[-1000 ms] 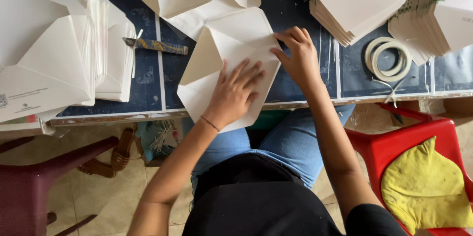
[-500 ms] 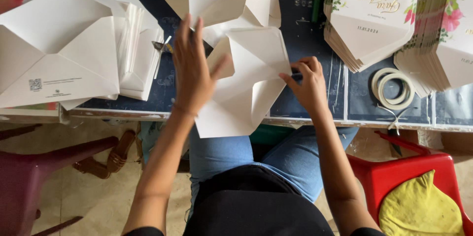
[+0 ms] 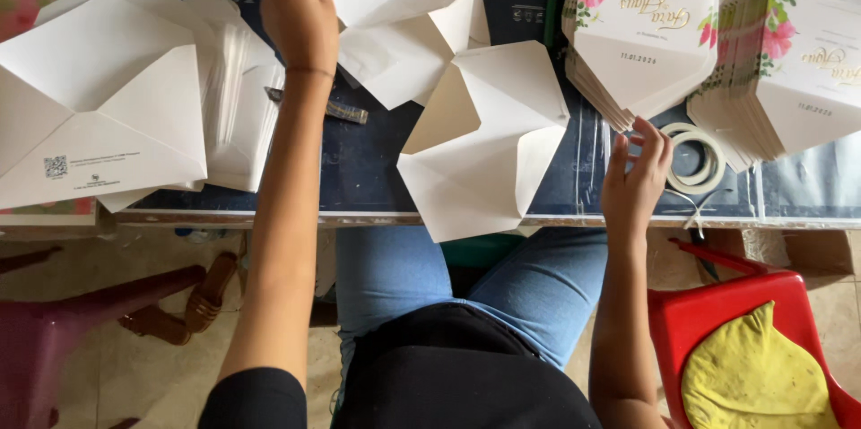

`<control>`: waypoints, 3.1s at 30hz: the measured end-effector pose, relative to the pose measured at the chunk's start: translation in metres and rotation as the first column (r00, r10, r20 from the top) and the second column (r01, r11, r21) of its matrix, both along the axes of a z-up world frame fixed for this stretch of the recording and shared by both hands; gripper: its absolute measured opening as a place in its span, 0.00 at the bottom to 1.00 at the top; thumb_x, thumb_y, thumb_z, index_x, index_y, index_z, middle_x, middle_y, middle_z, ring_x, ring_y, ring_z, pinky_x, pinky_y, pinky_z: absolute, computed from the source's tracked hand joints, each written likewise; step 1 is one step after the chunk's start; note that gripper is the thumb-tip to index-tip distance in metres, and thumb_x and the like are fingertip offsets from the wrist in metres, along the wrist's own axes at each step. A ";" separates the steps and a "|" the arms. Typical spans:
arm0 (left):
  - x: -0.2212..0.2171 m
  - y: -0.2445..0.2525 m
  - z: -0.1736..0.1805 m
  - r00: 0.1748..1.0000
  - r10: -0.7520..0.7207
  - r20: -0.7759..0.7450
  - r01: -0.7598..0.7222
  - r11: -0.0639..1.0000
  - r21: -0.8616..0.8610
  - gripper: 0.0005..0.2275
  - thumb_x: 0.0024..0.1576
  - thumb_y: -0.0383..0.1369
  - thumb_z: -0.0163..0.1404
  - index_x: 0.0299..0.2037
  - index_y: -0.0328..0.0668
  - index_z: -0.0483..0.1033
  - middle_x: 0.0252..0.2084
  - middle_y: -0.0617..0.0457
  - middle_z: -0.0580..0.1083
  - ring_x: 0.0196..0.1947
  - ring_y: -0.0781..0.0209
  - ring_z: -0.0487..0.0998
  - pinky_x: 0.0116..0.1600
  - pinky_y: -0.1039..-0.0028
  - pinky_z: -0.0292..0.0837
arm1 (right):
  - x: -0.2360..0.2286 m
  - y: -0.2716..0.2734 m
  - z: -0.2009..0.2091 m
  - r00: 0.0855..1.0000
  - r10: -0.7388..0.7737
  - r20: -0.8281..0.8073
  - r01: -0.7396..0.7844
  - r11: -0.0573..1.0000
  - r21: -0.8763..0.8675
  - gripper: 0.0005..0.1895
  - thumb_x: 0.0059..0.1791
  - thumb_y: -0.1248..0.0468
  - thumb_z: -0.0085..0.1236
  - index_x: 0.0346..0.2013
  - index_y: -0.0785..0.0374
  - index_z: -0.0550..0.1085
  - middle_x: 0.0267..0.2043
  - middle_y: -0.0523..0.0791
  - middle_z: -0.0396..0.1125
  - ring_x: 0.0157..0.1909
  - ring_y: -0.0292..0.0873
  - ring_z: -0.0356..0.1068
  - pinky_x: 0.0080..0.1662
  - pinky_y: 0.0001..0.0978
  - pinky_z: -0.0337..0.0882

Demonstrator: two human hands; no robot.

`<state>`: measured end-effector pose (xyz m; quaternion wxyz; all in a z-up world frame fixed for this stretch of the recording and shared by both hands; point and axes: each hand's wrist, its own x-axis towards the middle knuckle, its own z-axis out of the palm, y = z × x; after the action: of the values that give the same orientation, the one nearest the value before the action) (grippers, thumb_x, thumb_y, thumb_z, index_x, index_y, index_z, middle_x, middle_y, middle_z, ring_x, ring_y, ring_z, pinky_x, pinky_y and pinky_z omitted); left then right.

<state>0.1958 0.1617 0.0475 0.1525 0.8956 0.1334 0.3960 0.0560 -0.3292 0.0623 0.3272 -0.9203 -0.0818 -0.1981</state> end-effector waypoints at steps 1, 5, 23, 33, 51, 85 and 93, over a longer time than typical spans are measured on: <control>-0.020 -0.011 0.033 0.979 -0.083 0.184 0.100 0.991 -0.084 0.10 0.64 0.18 0.46 0.55 0.31 0.73 0.41 0.43 0.73 0.38 0.44 0.81 0.40 0.62 0.78 | -0.008 0.001 0.006 0.996 0.007 0.088 -0.006 1.000 -0.010 0.15 0.69 0.62 0.43 0.66 0.71 0.66 0.59 0.58 0.62 0.51 0.54 0.71 0.44 0.43 0.75; -0.098 -0.043 0.083 0.890 -0.284 0.358 0.388 0.883 -0.265 0.07 0.71 0.23 0.40 0.38 0.37 0.61 0.32 0.48 0.60 0.29 0.58 0.58 0.36 0.65 0.53 | -0.031 0.023 0.009 0.993 0.111 -0.037 -0.105 0.985 0.139 0.13 0.68 0.66 0.42 0.66 0.70 0.66 0.58 0.54 0.71 0.50 0.47 0.76 0.43 0.28 0.77; -0.136 -0.093 0.213 0.366 -0.907 0.210 0.929 0.342 -0.143 0.06 0.76 0.19 0.45 0.53 0.28 0.77 0.55 0.38 0.77 0.55 0.38 0.80 0.58 0.54 0.72 | -0.060 0.025 0.060 0.907 0.384 -0.174 -0.081 0.564 0.822 0.33 0.64 0.44 0.37 0.73 0.66 0.64 0.66 0.56 0.69 0.62 0.51 0.74 0.62 0.38 0.77; -0.161 -0.234 0.042 0.612 -0.746 -0.264 0.763 0.644 -0.049 0.31 0.59 0.18 0.57 0.75 0.38 0.64 0.76 0.38 0.64 0.78 0.40 0.63 0.77 0.31 0.52 | -0.050 0.031 -0.024 0.957 -0.129 -0.261 0.157 0.983 0.090 0.17 0.57 0.57 0.69 0.35 0.62 0.69 0.29 0.44 0.66 0.32 0.46 0.65 0.34 0.38 0.64; -0.210 -0.222 -0.033 0.675 -0.601 -0.427 0.578 0.791 -0.200 0.31 0.58 0.41 0.62 0.72 0.47 0.68 0.80 0.42 0.60 0.81 0.42 0.58 0.79 0.31 0.41 | -0.050 0.085 -0.049 0.919 0.318 -0.232 -0.358 0.920 -0.159 0.44 0.59 0.39 0.50 0.77 0.70 0.61 0.84 0.57 0.52 0.85 0.58 0.48 0.80 0.52 0.48; -0.198 -0.229 -0.033 0.733 -0.672 -0.104 0.544 0.672 -0.502 0.08 0.50 0.34 0.61 0.22 0.49 0.74 0.57 0.62 0.72 0.71 0.50 0.64 0.75 0.40 0.41 | 0.039 0.071 0.011 0.819 0.168 -0.548 -0.067 0.978 0.200 0.09 0.54 0.57 0.73 0.46 0.56 0.86 0.36 0.45 0.80 0.44 0.44 0.82 0.50 0.34 0.76; -0.198 -0.230 -0.033 0.752 -0.652 -0.096 0.543 0.695 -0.471 0.09 0.49 0.32 0.60 0.21 0.49 0.71 0.56 0.63 0.71 0.70 0.51 0.64 0.73 0.43 0.46 | 0.037 0.076 -0.010 0.886 0.097 -0.453 -0.048 0.992 0.119 0.06 0.52 0.57 0.74 0.41 0.53 0.87 0.33 0.40 0.80 0.42 0.43 0.82 0.50 0.35 0.77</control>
<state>-0.0019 -0.0680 0.0141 0.4415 0.8789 -0.0685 0.1673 0.0928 -0.2528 0.0524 0.3920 -0.9190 -0.0263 0.0327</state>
